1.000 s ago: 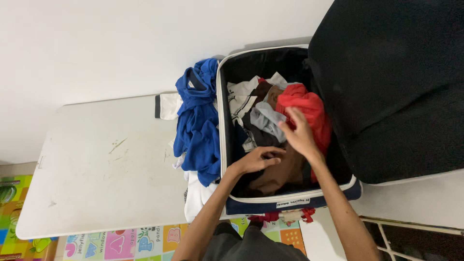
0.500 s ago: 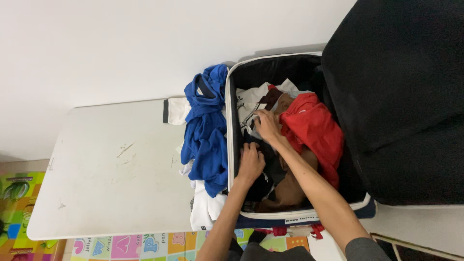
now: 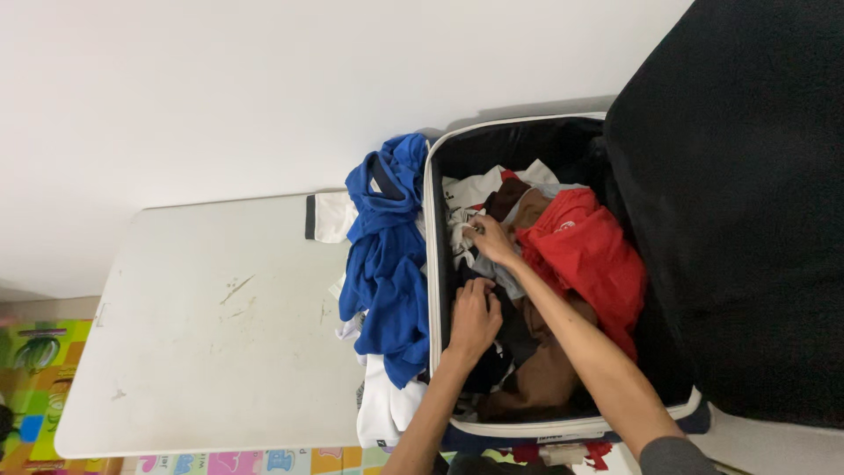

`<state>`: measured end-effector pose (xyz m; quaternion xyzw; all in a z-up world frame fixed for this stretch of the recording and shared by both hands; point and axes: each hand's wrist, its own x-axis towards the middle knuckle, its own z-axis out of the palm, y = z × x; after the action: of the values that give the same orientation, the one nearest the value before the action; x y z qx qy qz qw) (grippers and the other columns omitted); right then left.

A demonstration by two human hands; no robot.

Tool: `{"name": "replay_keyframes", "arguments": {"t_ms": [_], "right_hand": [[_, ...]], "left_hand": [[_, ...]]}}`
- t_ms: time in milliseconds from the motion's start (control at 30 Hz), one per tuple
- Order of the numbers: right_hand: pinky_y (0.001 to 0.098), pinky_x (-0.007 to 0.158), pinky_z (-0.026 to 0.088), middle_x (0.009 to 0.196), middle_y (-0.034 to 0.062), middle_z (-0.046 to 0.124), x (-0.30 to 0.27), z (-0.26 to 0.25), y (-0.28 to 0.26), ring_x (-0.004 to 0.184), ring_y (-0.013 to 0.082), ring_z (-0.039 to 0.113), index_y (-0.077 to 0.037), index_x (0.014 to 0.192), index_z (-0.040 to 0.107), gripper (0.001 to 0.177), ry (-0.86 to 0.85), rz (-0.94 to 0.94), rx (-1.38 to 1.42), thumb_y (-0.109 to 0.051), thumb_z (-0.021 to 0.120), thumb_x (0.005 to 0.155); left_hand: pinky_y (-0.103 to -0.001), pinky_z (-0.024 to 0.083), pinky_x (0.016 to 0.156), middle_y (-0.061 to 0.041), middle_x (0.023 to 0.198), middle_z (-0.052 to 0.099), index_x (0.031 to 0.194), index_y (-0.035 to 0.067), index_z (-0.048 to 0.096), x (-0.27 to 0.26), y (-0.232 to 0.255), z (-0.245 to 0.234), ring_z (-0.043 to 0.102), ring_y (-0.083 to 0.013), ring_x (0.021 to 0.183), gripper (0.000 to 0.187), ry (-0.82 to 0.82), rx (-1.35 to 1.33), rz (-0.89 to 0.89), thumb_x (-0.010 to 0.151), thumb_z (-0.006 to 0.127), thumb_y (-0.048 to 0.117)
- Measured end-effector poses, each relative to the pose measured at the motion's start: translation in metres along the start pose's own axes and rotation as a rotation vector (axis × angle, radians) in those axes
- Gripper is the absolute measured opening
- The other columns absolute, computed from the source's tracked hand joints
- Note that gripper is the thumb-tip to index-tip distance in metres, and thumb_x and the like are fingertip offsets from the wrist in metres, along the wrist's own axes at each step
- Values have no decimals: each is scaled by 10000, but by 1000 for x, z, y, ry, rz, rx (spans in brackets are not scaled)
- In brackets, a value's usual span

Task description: The person unpacks a variety of folded and crumpled clothes from a blue suitcase placed on a white table. They remove items one by one, including shirts, pants, and other garments, and place them onto the table surface next to the suitcase.

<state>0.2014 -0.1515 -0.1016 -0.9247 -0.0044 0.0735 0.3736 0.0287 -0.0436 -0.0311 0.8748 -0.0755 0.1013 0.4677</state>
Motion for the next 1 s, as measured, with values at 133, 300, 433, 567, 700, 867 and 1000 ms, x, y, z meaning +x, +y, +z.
{"name": "replay_keyframes", "arguments": {"t_ms": [133, 300, 433, 567, 700, 867, 1000], "right_hand": [[400, 873, 455, 1040, 121, 606, -17, -38, 6, 987, 266, 598, -44, 1038, 670, 246, 327, -306, 266, -283, 619, 1017], [345, 860, 455, 1010, 95, 576, -45, -129, -31, 950, 222, 580, 16, 1061, 630, 184, 605, -351, 245, -164, 592, 1071], [291, 826, 576, 1002, 75, 680, -62, -186, -53, 887, 157, 681, -53, 1120, 659, 182, 546, -130, 566, -159, 513, 1097], [355, 945, 603, 1085, 108, 684, -70, -225, -56, 999, 192, 697, 0, 1167, 612, 145, 570, -316, 1187, -109, 542, 1102], [369, 940, 595, 1104, 107, 681, -85, -221, -51, 1029, 200, 676, -16, 1195, 600, 203, 515, -241, 1133, -172, 517, 1094], [428, 913, 610, 1277, 106, 619, -117, -166, -37, 1140, 204, 647, -13, 1332, 552, 392, 318, -3, 984, -225, 525, 1003], [461, 1038, 508, 1429, 164, 576, -130, -118, -28, 1259, 301, 583, -29, 1507, 482, 657, 357, -154, 595, -248, 680, 920]], "left_hand": [[-498, 485, 877, -216, 1018, 657, 1027, -13, 628, 0, 6, -4, 593, -420, 986, 164, -34, -89, -29, 872, 641, 40], [-404, 554, 857, -158, 985, 688, 1065, 19, 658, 9, 11, -7, 686, -314, 928, 193, 39, -413, -251, 888, 648, 94], [-412, 527, 857, -179, 994, 681, 1098, -4, 645, 33, 8, -9, 664, -328, 936, 272, 212, -390, -164, 882, 672, 158], [-472, 483, 842, -264, 1050, 638, 1087, -62, 651, 55, 4, 4, 611, -420, 954, 407, 153, -188, 162, 894, 746, 284], [-487, 468, 787, -239, 911, 631, 981, -49, 624, 57, 2, 12, 619, -417, 875, 419, -166, -261, -23, 1032, 605, 366], [-498, 432, 674, -236, 778, 646, 885, -13, 668, 82, -7, -8, 606, -423, 752, 370, 26, -224, 64, 1005, 605, 331], [-451, 446, 612, -236, 678, 606, 809, -61, 641, 119, 0, -25, 565, -345, 590, 433, -1, -265, -95, 1005, 619, 324]]}}
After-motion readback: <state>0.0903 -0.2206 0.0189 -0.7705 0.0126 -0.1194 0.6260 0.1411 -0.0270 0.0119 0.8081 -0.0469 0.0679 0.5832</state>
